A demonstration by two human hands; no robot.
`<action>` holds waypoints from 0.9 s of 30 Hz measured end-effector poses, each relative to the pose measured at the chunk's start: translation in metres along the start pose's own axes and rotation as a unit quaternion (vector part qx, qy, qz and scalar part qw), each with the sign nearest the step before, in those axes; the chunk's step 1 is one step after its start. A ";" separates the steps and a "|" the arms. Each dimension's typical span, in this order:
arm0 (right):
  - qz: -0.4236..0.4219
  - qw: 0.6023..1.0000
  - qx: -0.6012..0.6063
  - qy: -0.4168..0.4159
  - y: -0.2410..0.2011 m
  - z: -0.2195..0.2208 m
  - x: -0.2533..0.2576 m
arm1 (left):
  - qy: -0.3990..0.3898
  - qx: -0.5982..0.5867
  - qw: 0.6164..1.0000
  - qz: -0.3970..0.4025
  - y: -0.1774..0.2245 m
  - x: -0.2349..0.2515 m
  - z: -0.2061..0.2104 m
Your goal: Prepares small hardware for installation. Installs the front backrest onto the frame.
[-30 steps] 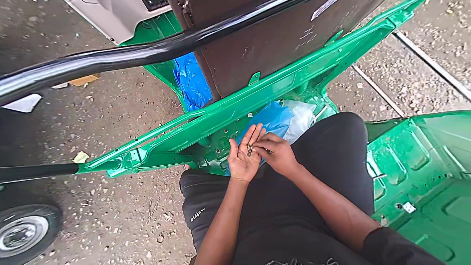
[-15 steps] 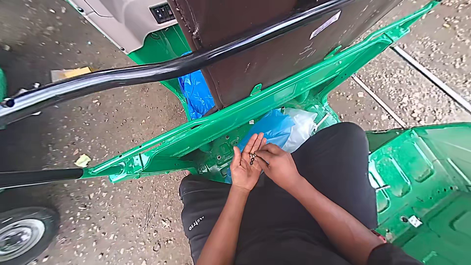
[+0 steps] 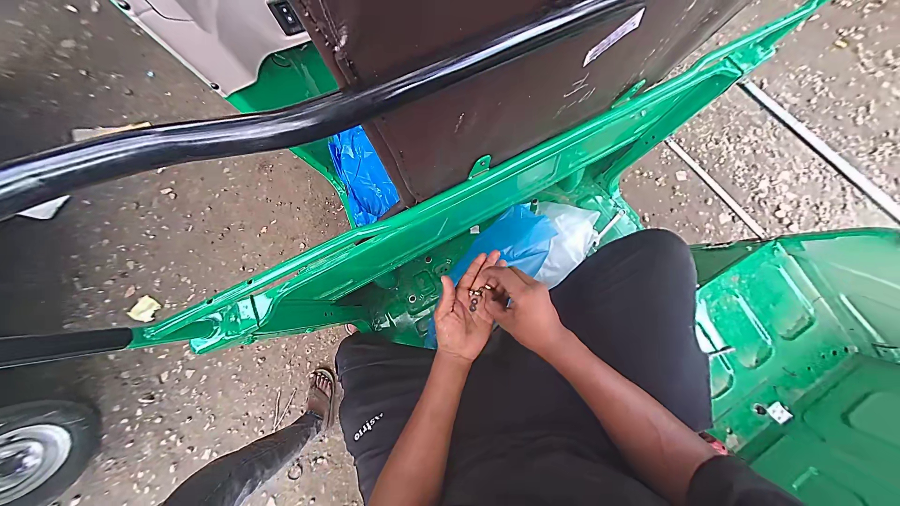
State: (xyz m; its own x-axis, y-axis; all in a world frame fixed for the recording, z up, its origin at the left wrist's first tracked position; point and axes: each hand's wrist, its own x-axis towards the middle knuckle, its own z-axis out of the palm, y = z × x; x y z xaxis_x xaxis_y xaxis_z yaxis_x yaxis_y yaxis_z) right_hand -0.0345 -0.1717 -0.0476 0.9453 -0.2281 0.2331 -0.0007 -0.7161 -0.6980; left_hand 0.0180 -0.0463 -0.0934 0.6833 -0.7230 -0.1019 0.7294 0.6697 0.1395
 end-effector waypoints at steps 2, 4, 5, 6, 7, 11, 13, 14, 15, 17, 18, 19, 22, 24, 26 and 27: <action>-0.022 0.999 -0.037 -0.021 0.004 0.000 0.001 | 0.006 0.005 1.000 -0.001 0.000 0.000 0.000; -0.038 0.998 -0.041 -0.037 0.007 0.000 0.001 | 0.010 0.012 1.000 -0.004 0.001 0.001 0.001; -0.043 0.997 -0.048 -0.047 0.007 0.000 0.000 | 0.009 0.013 1.000 -0.006 0.000 0.000 0.000; -0.043 0.995 -0.062 -0.059 0.005 0.000 -0.001 | 0.006 0.014 1.000 -0.009 0.000 0.000 -0.001; -0.044 0.994 -0.080 -0.066 0.004 0.000 -0.001 | 0.003 0.014 1.000 -0.011 0.000 0.001 -0.001; -0.051 0.988 -0.124 -0.077 0.002 0.001 -0.001 | -0.004 0.012 1.000 -0.014 -0.003 0.001 -0.001; -0.032 0.989 -0.113 -0.095 0.002 -0.001 -0.001 | 0.041 0.016 0.999 -0.019 -0.003 0.002 0.000; -0.013 0.991 -0.089 -0.101 0.003 -0.002 0.000 | 0.095 0.026 0.995 -0.018 -0.004 0.003 0.003; 0.004 0.994 -0.058 -0.097 0.004 -0.004 0.000 | 0.159 0.053 0.986 -0.013 -0.004 0.004 0.005; 0.029 0.997 -0.003 -0.073 0.006 -0.008 0.000 | 0.260 0.142 0.955 0.003 -0.007 0.005 0.004; 0.042 0.997 0.013 -0.065 0.007 -0.009 0.000 | 0.268 0.174 0.948 0.012 -0.009 0.005 0.002; 0.052 0.997 0.018 -0.062 0.009 -0.012 0.001 | 0.245 0.194 0.950 0.021 -0.010 0.004 -0.001; 0.075 0.995 0.004 -0.070 0.010 -0.018 0.004 | 0.176 0.271 0.945 0.043 -0.014 0.001 -0.001; 0.081 0.993 -0.004 -0.082 0.010 -0.020 0.004 | 0.181 0.299 0.935 0.054 -0.017 0.001 0.002; 0.089 0.992 0.004 -0.094 0.010 -0.023 0.002 | 0.192 0.319 0.926 0.063 -0.019 0.000 0.002; 0.093 0.991 0.010 -0.093 0.010 -0.025 0.002 | 0.192 0.329 0.922 0.068 -0.020 0.001 0.003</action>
State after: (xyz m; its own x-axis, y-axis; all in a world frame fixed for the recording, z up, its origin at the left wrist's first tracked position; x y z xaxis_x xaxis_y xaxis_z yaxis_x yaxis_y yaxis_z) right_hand -0.0410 -0.1960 -0.0377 0.9733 -0.2274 -0.0294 -0.1760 -0.6587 -0.7315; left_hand 0.0040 -0.0616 -0.0938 0.8200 -0.4419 -0.3637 0.5452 0.4097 0.7314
